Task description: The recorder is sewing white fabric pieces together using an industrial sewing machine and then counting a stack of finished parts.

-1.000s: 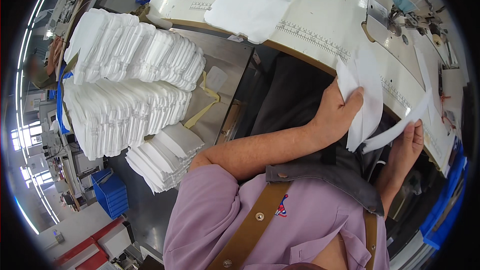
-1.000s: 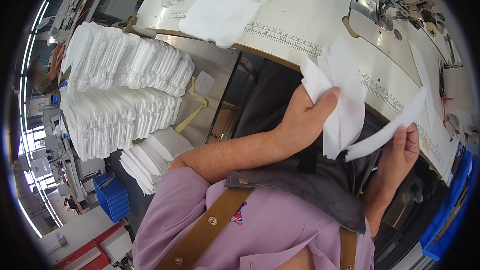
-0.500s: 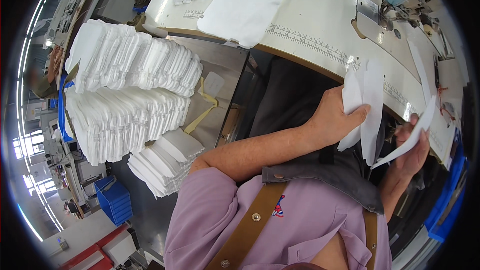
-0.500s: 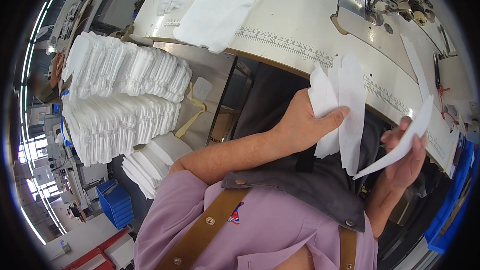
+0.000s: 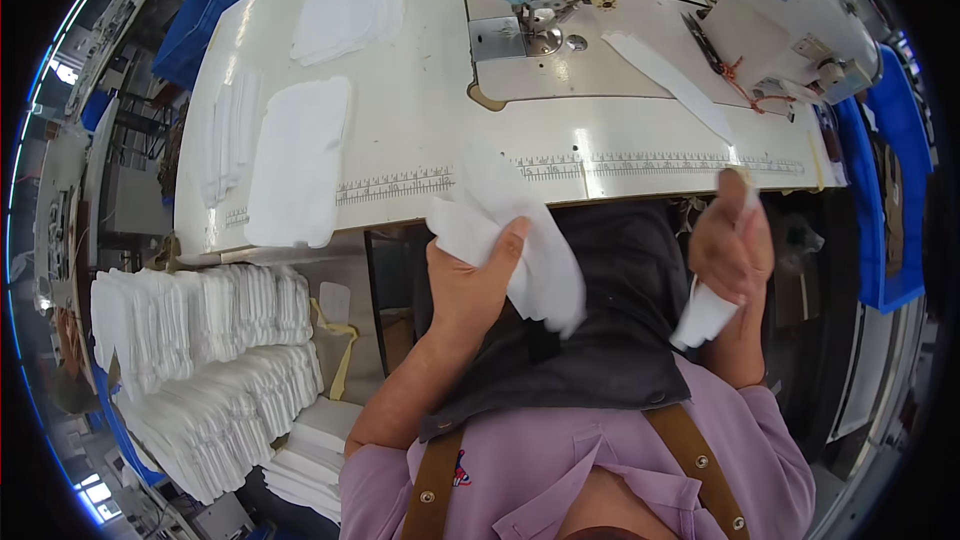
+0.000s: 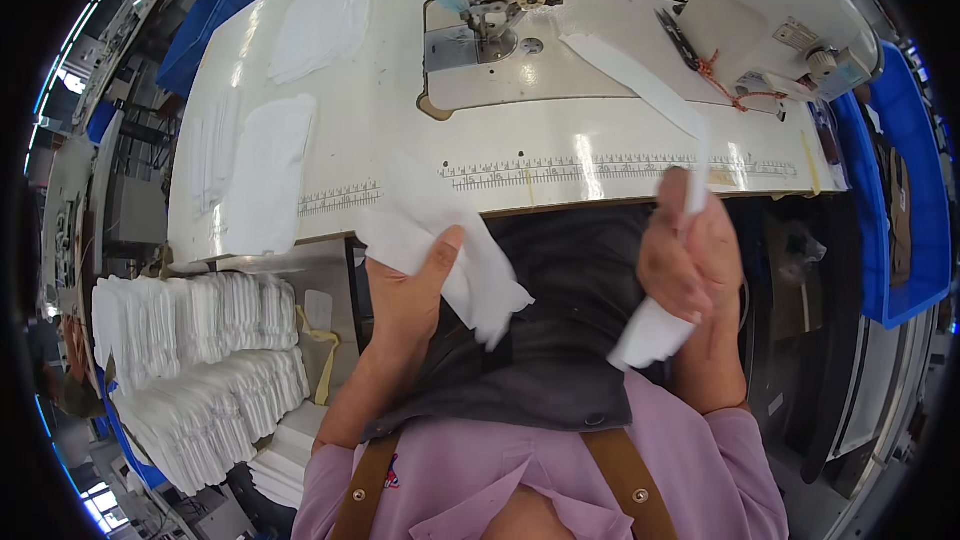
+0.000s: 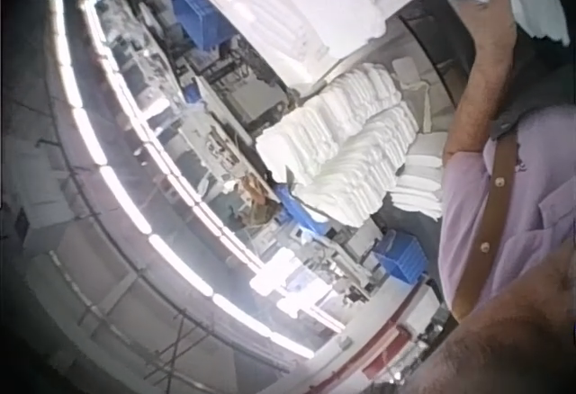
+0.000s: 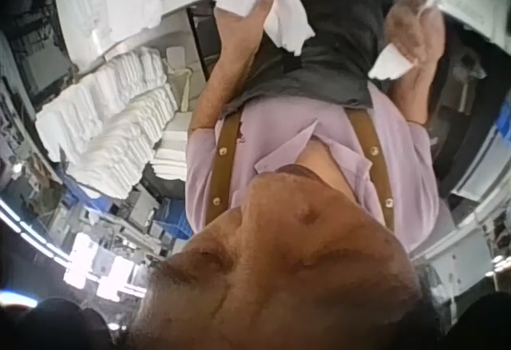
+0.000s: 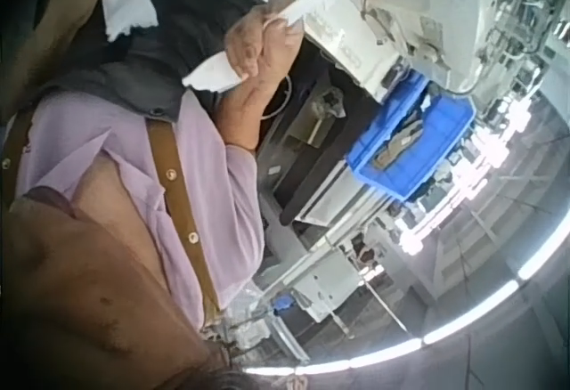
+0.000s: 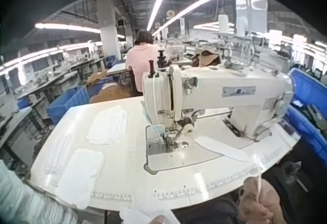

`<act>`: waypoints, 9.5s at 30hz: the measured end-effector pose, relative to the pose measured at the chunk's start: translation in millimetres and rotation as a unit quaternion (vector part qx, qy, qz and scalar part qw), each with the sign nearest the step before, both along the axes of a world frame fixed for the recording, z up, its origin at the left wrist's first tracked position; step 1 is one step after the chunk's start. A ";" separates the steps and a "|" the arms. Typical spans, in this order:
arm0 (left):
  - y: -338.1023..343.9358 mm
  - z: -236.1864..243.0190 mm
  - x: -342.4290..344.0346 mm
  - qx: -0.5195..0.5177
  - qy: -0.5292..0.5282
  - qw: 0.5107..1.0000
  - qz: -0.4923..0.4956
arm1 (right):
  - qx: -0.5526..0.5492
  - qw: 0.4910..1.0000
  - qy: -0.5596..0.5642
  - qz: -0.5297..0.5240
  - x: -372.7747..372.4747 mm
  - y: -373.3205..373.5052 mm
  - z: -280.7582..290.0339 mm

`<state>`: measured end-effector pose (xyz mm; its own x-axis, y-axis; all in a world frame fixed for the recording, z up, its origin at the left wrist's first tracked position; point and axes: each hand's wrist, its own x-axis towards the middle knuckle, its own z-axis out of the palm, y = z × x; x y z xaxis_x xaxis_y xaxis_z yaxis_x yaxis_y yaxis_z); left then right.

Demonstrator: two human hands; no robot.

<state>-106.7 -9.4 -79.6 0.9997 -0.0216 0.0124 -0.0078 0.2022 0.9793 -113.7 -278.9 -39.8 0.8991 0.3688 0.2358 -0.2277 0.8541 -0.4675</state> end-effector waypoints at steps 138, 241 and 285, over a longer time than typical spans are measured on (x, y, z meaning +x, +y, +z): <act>-119.3 32.5 120.3 -0.132 0.079 0.962 -0.226 | -0.601 0.691 -0.078 -0.393 73.7 -8.9 7.3; 198.2 44.8 125.5 0.488 -0.029 0.858 0.159 | -0.580 0.759 -0.076 -0.285 99.3 -21.9 37.3; 130.3 52.5 86.2 0.452 -0.192 0.871 0.006 | -0.601 0.313 -0.704 -0.214 187.3 42.2 11.8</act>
<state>-20.5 121.0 -27.2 0.9255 -0.1854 0.3303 -0.3672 -0.6532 0.6622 73.5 -236.8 -28.1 0.2447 0.8681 0.4318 0.9407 -0.3205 0.1112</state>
